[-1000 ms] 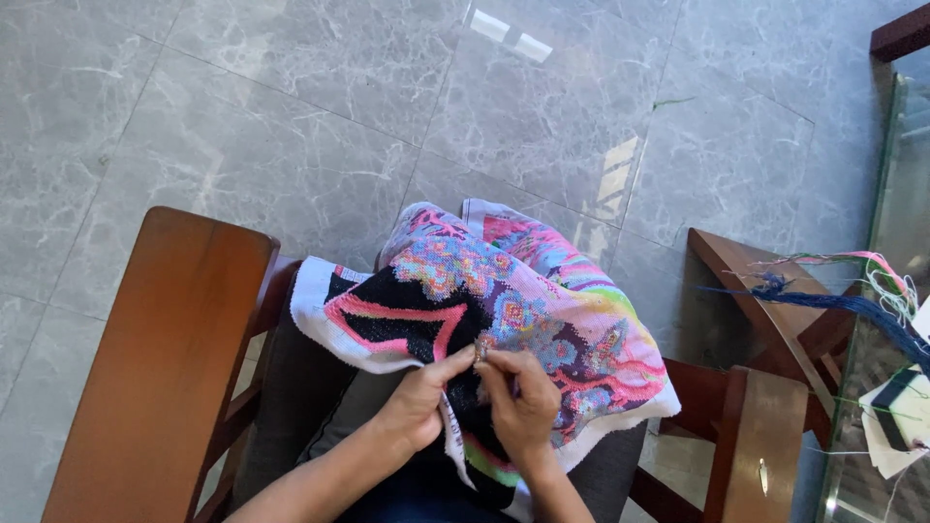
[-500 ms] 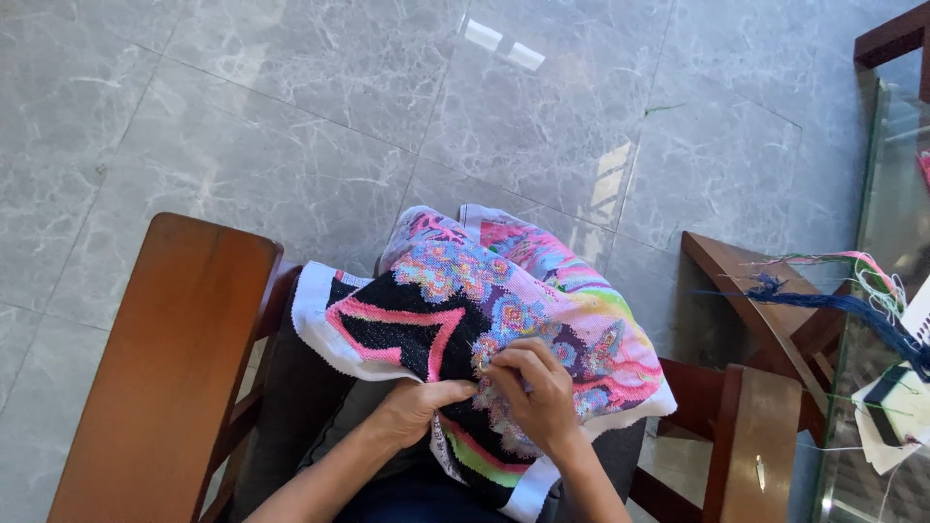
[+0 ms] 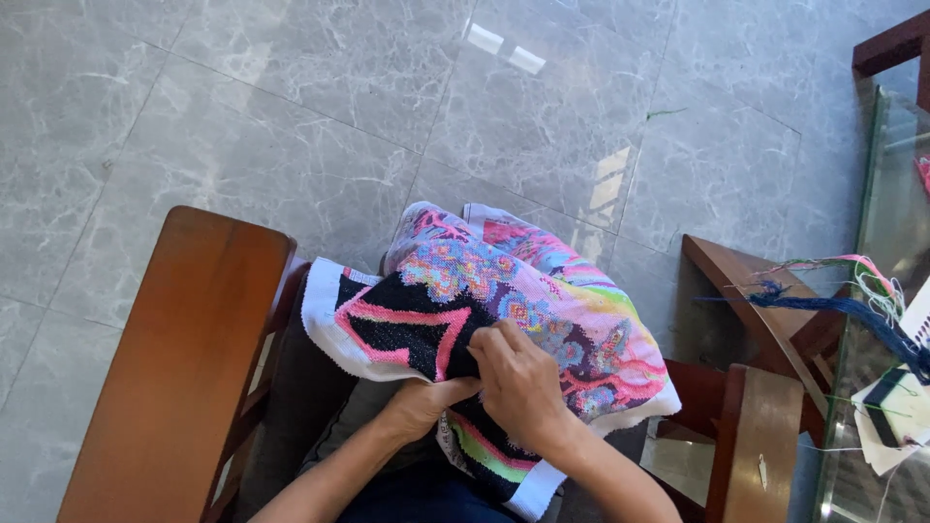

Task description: A person is performing cross-stitch embroidery on a colorful pattern using a needle and thread.

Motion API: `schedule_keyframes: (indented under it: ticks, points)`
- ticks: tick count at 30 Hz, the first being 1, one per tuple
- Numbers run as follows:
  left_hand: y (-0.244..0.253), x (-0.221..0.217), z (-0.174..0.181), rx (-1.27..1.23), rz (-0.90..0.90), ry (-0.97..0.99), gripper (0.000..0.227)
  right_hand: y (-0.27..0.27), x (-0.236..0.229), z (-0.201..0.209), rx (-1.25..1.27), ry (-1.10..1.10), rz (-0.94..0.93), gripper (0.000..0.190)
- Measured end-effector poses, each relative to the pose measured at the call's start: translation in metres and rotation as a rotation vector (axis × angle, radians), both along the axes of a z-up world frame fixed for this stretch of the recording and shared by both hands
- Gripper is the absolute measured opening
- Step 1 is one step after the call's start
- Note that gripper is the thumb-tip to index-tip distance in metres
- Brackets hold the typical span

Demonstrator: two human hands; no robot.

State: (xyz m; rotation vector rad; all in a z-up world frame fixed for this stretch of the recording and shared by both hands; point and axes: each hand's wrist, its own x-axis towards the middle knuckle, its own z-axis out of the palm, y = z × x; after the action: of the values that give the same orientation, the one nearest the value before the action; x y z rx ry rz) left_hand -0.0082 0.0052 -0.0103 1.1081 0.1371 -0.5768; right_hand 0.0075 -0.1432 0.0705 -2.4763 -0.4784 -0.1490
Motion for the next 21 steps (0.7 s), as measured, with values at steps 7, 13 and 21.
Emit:
schedule_keyframes:
  ticks: [7,13,21]
  points:
    - [0.000,-0.003,-0.013,-0.019,-0.097,0.073,0.051,-0.026,0.053,0.056,0.593,0.403,-0.278,0.059]
    - [0.003,-0.002,-0.012,0.052,-0.108,0.107,0.052,-0.140,0.106,0.103,-0.355,-0.690,-0.572,0.035]
    - [0.005,-0.007,-0.027,0.080,-0.247,0.216,0.048,-0.113,0.083,0.095,0.835,-0.205,-0.440,0.013]
